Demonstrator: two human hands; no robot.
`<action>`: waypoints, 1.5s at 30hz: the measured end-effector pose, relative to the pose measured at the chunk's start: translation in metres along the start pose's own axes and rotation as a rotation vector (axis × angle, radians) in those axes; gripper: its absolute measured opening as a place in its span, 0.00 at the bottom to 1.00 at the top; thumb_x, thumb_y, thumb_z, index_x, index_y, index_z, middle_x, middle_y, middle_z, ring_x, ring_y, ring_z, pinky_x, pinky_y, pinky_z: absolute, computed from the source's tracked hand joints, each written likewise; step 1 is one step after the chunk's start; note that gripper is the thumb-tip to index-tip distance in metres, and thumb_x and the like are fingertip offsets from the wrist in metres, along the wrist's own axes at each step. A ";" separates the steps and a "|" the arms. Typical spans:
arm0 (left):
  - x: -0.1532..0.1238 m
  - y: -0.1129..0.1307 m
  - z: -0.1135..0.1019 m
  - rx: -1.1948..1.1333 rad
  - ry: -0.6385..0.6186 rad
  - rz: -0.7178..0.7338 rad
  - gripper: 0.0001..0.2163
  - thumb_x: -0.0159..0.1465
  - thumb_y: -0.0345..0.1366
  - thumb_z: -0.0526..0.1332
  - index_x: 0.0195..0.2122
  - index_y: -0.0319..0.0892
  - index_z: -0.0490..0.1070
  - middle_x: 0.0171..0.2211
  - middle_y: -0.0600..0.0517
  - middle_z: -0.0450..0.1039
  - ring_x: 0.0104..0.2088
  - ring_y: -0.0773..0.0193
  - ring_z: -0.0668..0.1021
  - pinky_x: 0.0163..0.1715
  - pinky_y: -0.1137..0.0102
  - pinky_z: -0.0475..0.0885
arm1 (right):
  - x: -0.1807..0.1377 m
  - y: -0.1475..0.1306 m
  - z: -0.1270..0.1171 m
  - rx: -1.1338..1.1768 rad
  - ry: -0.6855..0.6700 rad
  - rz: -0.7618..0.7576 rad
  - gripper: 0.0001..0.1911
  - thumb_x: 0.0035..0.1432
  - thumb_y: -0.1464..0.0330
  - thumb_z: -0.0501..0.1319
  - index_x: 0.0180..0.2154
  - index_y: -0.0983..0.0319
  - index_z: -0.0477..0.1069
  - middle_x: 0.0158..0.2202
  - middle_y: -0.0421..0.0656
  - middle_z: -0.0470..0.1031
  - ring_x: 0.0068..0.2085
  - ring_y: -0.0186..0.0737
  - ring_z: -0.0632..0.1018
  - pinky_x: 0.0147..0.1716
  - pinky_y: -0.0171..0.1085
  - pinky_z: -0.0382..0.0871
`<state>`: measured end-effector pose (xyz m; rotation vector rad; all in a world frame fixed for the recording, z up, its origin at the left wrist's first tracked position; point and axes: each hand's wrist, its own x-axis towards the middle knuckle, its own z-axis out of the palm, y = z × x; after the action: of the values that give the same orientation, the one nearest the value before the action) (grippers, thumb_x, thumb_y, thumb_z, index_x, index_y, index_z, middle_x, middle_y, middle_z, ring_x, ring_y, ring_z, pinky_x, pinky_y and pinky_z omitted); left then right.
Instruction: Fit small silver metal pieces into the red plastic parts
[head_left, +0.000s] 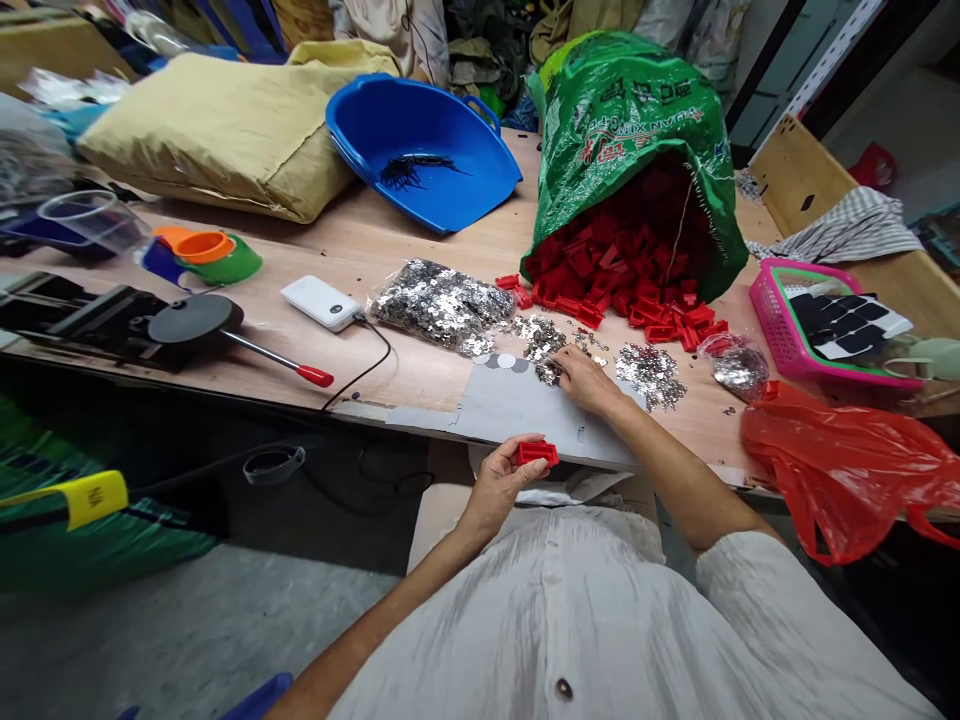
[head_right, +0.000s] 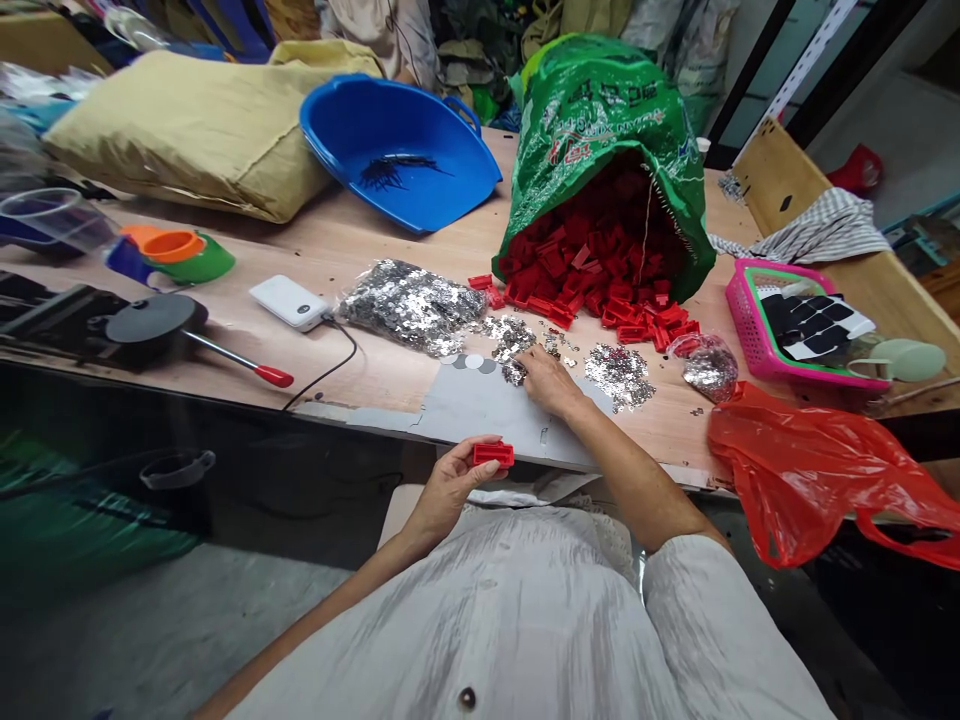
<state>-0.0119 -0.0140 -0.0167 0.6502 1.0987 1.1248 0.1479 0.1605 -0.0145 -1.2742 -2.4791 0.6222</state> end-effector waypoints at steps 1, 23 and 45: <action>0.000 0.000 0.000 -0.001 -0.002 0.000 0.20 0.53 0.39 0.71 0.46 0.41 0.74 0.41 0.48 0.79 0.39 0.60 0.80 0.44 0.64 0.75 | -0.002 -0.003 0.002 0.007 0.011 -0.007 0.25 0.55 0.80 0.51 0.52 0.60 0.69 0.50 0.47 0.67 0.49 0.43 0.70 0.50 0.40 0.65; 0.018 0.007 0.004 0.012 0.002 0.066 0.20 0.53 0.38 0.71 0.46 0.40 0.74 0.39 0.48 0.80 0.40 0.61 0.80 0.47 0.64 0.74 | -0.022 -0.014 0.015 0.002 0.012 0.021 0.23 0.60 0.77 0.50 0.56 0.60 0.67 0.48 0.47 0.69 0.47 0.42 0.72 0.49 0.39 0.67; 0.029 0.006 -0.010 0.035 0.065 0.079 0.21 0.52 0.39 0.71 0.47 0.41 0.74 0.39 0.49 0.79 0.39 0.61 0.80 0.45 0.64 0.75 | -0.125 0.113 -0.059 -0.234 0.280 0.620 0.24 0.61 0.63 0.55 0.56 0.66 0.67 0.50 0.56 0.69 0.54 0.54 0.70 0.54 0.48 0.63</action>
<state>-0.0221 0.0142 -0.0257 0.6937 1.1588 1.2030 0.3240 0.1307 -0.0263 -2.0854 -1.9573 0.2490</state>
